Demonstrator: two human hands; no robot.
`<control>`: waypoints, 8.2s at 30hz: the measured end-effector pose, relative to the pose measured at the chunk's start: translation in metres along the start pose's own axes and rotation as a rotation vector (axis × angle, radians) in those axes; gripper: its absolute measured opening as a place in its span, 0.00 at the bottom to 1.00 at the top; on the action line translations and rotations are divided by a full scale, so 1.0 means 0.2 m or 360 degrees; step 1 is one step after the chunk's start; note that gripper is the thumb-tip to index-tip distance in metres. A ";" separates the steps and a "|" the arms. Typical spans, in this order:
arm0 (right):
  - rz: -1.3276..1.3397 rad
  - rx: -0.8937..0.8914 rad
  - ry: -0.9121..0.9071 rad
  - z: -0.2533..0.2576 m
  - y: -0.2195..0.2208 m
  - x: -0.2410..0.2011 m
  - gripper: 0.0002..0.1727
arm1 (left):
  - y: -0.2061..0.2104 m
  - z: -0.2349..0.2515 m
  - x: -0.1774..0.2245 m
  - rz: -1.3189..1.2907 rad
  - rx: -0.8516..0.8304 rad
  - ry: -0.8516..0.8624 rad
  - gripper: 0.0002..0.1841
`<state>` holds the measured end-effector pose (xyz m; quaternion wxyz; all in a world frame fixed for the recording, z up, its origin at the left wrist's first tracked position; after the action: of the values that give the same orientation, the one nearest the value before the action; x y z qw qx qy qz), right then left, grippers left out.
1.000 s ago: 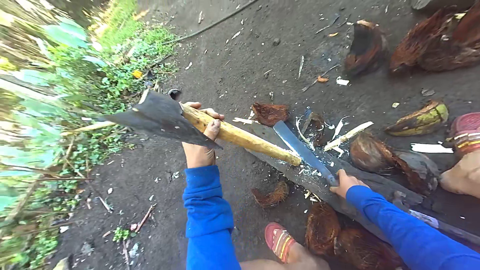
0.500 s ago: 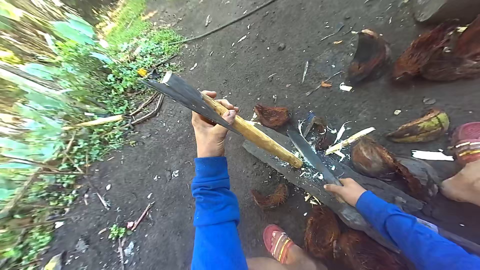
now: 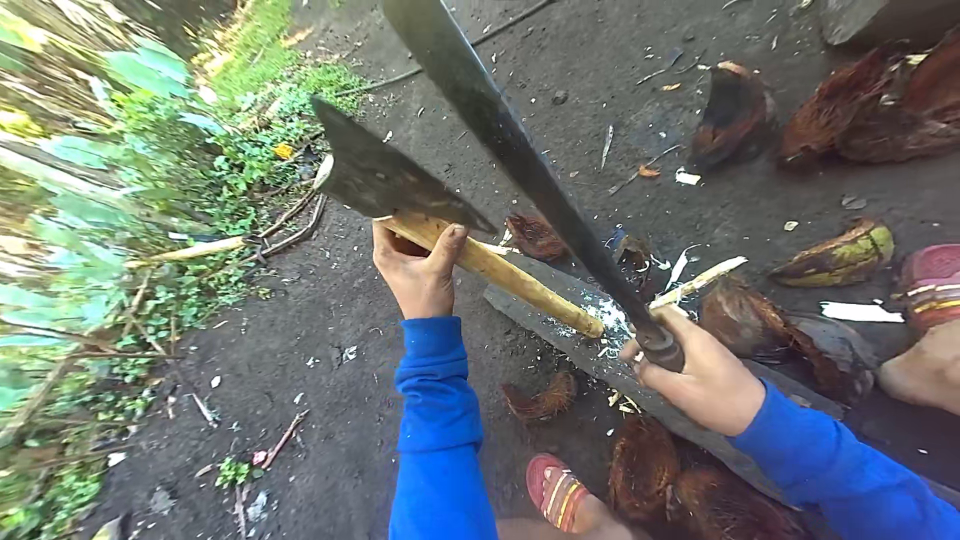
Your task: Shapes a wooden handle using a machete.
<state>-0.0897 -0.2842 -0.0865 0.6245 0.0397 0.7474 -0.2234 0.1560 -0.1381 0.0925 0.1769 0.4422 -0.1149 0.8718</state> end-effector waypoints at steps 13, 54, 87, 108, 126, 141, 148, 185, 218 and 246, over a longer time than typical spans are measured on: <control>-0.0233 0.0219 -0.0009 -0.05 0.04 0.10 0.16 | -0.02 -0.15 0.04 -0.0335 0.0363 -0.0091 0.22; -0.0134 0.0096 -0.0505 -0.23 0.08 -0.40 0.17 | 0.31 -0.44 0.30 0.0154 0.0136 0.0299 0.39; -0.0289 -0.0373 0.0178 -0.04 0.38 -0.03 0.19 | 0.09 -0.44 0.24 0.0019 0.0639 0.0232 0.17; -0.0213 -0.0657 0.0428 0.03 0.55 0.07 0.18 | -0.12 -0.46 0.24 0.0025 0.0670 0.0398 0.10; -0.0199 -0.0560 0.0820 0.05 0.59 0.51 0.18 | -0.18 -0.50 0.23 0.0039 0.0726 0.0399 0.12; -0.0134 -0.0570 0.0600 0.03 0.58 0.30 0.17 | -0.15 -0.48 0.22 0.0017 0.0658 0.0403 0.15; -0.0163 -0.0622 0.0495 0.02 0.54 0.14 0.18 | -0.12 -0.49 0.22 0.0023 0.0669 0.0410 0.16; -0.0202 -0.0713 0.0514 0.03 0.71 0.28 0.19 | -0.36 -0.52 0.18 0.0034 0.0728 0.0296 0.15; -0.0457 -0.0810 0.0652 0.01 0.75 0.26 0.24 | -0.50 -0.58 0.13 0.0014 0.0946 0.0268 0.12; -0.0523 -0.0912 0.0523 -0.04 0.80 0.21 0.24 | -0.54 -0.58 0.13 0.0014 0.0937 0.0217 0.11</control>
<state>-0.0517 -0.1476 -0.1714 0.4378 -0.2220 0.8663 -0.0929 0.1008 0.0069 0.0507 0.0444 0.4145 0.1531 0.8960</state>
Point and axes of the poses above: each hand's wrist, its own z-axis towards the middle knuckle, its own y-axis out of the palm, x = y × z, the point moved 9 cm from there along z, towards the middle knuckle, and after that the axes turned 6 degrees about -z, right-handed, at the moved point
